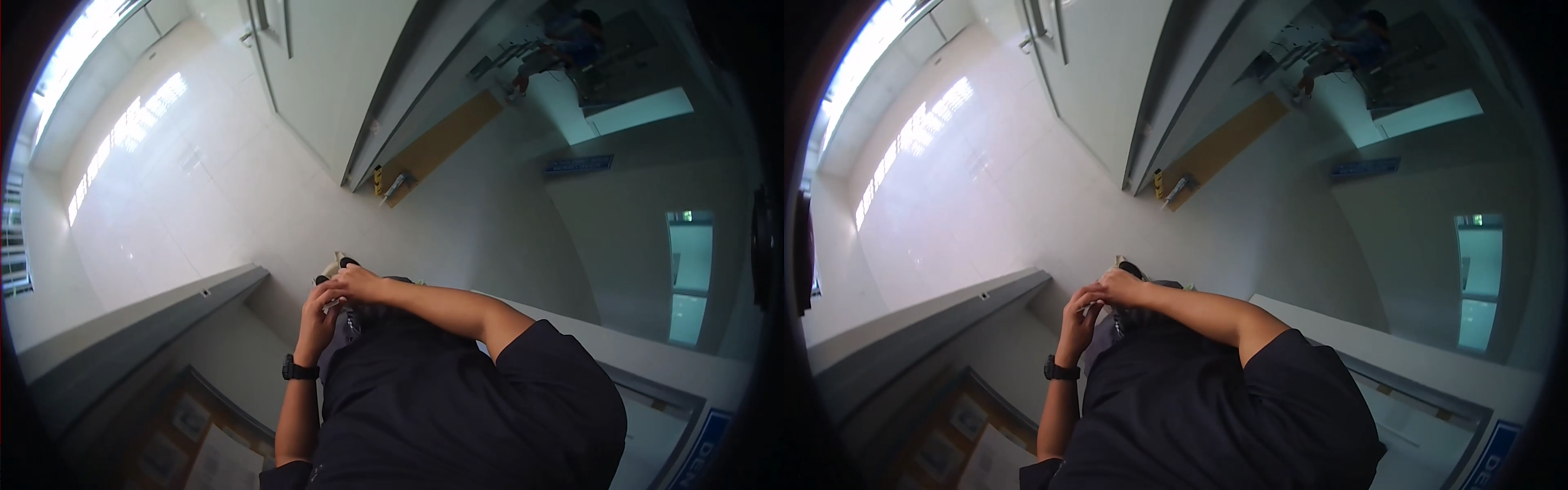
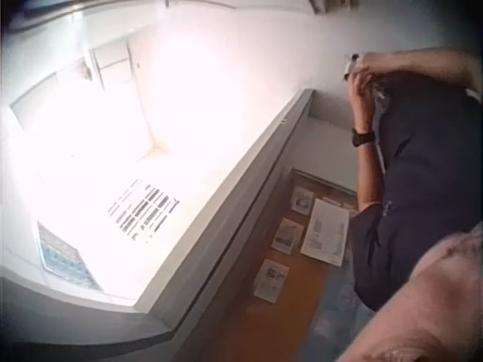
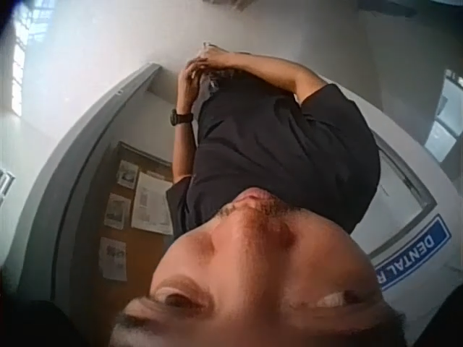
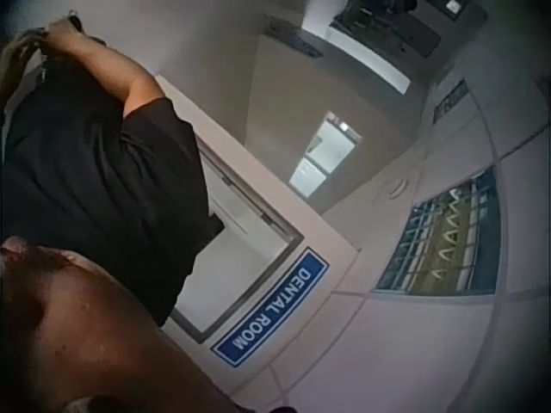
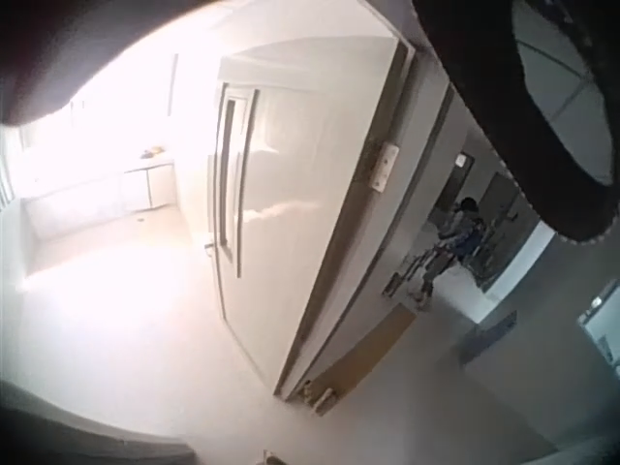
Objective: Measuring a door frame and positioning a 'TREATMENT ROOM' sign for installation.
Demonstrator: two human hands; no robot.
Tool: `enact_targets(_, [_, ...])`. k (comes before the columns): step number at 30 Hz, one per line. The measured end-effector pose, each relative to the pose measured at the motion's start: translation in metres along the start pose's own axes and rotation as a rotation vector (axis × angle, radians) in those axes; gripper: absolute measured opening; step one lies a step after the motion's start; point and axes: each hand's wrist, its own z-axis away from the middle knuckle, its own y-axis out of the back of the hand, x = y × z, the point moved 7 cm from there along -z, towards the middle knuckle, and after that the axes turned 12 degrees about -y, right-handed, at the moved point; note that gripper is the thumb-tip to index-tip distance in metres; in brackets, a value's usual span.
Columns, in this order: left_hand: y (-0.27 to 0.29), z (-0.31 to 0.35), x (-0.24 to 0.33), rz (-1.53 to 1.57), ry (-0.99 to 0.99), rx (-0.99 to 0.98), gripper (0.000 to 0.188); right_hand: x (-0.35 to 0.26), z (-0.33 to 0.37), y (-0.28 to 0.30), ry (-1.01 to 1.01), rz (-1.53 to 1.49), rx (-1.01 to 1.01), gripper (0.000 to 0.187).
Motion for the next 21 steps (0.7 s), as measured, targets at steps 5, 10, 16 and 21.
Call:
enact_targets(5, [0.012, -0.010, -0.006, 0.088, 0.032, 0.076, 0.012, 0.046, -0.012, 0.029, -0.232, -0.004, -0.056, 0.018])
enact_targets(10, [0.054, -0.012, -0.029, 0.181, 0.024, 0.280, 0.021, 0.141, 0.010, 0.100, -0.645, -0.030, 0.123, 0.025])
enact_targets(16, [0.073, -0.004, -0.050, 0.080, 0.069, 0.391, 0.027, 0.198, 0.041, 0.106, -0.805, -0.180, 0.164, 0.025])
enact_targets(21, [0.080, 0.005, -0.066, -0.009, 0.027, 0.534, 0.032, 0.256, 0.050, 0.058, -0.885, -0.260, 0.065, 0.024])
